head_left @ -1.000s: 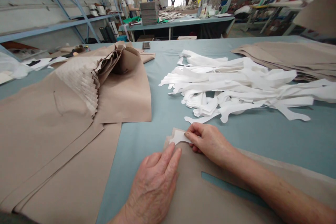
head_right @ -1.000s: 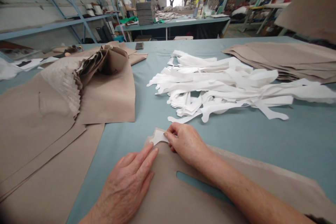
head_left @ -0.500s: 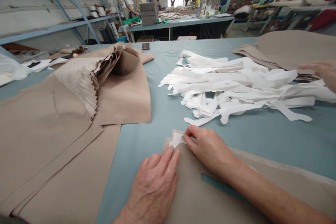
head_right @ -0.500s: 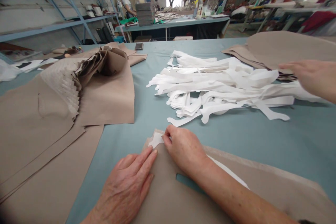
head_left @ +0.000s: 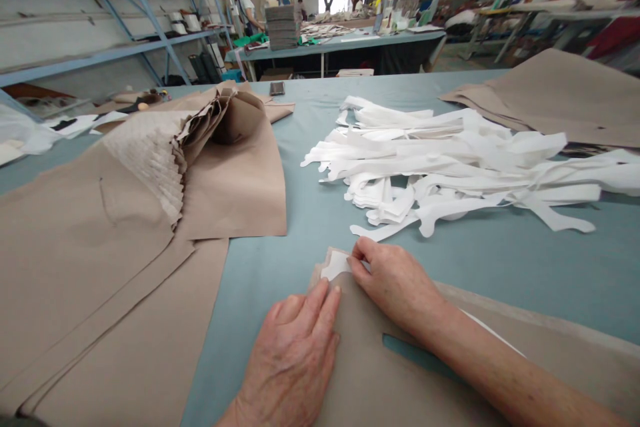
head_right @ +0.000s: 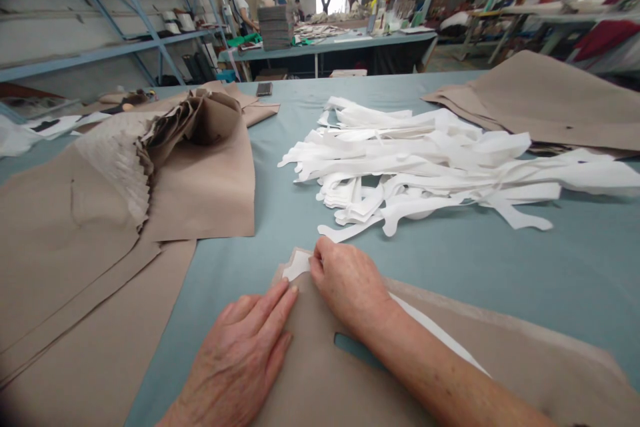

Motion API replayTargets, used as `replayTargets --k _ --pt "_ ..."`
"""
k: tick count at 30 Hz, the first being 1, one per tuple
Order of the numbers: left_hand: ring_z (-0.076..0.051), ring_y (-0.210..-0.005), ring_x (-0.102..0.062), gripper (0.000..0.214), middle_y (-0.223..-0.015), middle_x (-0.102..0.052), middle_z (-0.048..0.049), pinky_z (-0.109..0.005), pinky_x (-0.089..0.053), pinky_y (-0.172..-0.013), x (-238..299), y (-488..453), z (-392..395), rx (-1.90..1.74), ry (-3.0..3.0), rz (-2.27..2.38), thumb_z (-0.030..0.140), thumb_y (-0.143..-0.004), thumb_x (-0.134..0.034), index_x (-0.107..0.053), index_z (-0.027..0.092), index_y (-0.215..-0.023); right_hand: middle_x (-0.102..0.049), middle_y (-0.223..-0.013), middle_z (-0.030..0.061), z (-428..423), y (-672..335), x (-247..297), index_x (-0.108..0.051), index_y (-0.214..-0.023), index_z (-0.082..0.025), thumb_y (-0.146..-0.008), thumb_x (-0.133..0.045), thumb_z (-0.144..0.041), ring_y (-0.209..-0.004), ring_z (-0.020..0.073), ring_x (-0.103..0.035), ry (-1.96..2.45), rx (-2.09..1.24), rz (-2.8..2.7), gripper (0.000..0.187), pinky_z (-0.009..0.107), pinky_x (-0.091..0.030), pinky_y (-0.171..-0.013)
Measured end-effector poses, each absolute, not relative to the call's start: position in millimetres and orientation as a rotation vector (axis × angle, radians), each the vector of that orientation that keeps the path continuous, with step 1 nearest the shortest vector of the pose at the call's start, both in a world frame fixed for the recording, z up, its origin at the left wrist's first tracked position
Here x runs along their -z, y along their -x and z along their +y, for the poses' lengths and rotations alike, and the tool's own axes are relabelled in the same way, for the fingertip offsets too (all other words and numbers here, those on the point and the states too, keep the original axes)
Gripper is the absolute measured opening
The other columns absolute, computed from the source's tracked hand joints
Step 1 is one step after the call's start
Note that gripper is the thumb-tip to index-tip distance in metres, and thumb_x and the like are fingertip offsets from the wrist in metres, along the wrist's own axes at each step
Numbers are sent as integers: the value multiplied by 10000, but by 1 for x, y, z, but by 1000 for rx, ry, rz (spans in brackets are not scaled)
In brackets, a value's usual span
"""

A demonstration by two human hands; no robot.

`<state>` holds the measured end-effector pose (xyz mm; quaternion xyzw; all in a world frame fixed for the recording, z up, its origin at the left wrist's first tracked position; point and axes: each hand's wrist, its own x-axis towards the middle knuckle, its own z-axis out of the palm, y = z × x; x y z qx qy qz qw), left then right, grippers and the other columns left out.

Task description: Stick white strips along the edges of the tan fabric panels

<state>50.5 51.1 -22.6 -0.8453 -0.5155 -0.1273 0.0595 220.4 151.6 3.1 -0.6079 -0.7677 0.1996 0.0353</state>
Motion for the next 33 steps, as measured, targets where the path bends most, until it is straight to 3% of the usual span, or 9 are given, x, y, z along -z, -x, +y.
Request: replayTargets --k 33 --pt "-215 -910 -621 464 -1361 -635 -67 -364 -520 -754 25 -50 52 422 2530 -1552 162 -904 -502 -531 145 -1367 -733 -823 54 154 -221 -5 -644 -865 -204 -951 -500 -231 -763 205 -664 1863 -593 -2453 170 294 -275 -596"
